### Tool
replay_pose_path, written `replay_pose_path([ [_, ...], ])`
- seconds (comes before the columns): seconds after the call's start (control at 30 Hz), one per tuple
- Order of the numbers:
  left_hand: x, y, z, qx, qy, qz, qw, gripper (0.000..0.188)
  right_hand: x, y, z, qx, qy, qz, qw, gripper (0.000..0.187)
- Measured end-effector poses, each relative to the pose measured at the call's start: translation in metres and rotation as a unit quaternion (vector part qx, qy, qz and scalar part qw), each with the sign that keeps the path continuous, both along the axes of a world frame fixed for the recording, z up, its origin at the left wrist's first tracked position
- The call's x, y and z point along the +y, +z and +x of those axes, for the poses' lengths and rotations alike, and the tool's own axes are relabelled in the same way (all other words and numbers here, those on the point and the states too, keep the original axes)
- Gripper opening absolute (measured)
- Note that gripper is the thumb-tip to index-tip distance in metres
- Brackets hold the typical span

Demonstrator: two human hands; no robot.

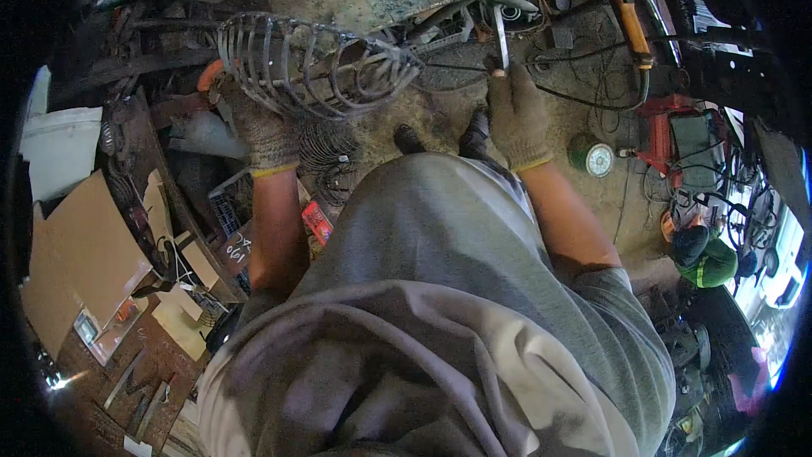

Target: The person welds a metal wire cage by hand in a fabrication shop. The person uses a handheld welder to apply heat to joints, hammers the metal frame to shape it, and turns the cage over to weld different sections.

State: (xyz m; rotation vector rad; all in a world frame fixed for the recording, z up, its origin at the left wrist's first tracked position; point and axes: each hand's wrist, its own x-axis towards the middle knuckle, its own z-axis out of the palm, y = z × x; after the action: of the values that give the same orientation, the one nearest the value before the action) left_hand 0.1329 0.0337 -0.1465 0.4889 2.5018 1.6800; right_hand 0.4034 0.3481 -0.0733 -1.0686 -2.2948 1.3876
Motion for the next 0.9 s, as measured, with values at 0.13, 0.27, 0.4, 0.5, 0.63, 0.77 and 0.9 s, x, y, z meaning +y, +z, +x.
replay_pose_path([
  [0.13, 0.053, 0.07, 0.028, -0.245, 0.005, 0.329, 0.912, 0.064, 0.005, 0.001, 0.001, -0.037, -0.023, -0.038, 0.998, 0.035],
  [0.27, 0.062, 0.104, 0.049, -0.315, 0.094, 0.461, 0.824, 0.064, 0.007, -0.012, 0.003, -0.026, 0.002, 0.011, 1.0, 0.037],
  [0.4, 0.073, 0.129, 0.061, -0.329, 0.073, 0.466, 0.818, 0.058, 0.006, -0.012, 0.007, 0.003, 0.012, 0.0, 1.0, 0.037],
  [0.5, 0.075, 0.131, 0.062, -0.348, 0.035, 0.483, 0.803, 0.054, 0.007, -0.014, 0.012, -0.007, 0.02, -0.012, 1.0, 0.037],
  [0.63, 0.077, 0.127, 0.065, -0.331, 0.067, 0.445, 0.829, 0.057, 0.006, -0.008, 0.015, 0.03, 0.057, 0.031, 0.997, 0.03],
  [0.77, 0.053, 0.074, 0.048, -0.154, -0.006, 0.225, 0.962, 0.05, 0.003, 0.001, 0.014, 0.008, 0.045, 0.04, 0.998, 0.036],
  [0.9, 0.082, 0.091, 0.056, -0.382, 0.164, 0.332, 0.847, 0.05, -0.002, 0.015, 0.01, 0.001, 0.091, 0.061, 0.994, 0.035],
])
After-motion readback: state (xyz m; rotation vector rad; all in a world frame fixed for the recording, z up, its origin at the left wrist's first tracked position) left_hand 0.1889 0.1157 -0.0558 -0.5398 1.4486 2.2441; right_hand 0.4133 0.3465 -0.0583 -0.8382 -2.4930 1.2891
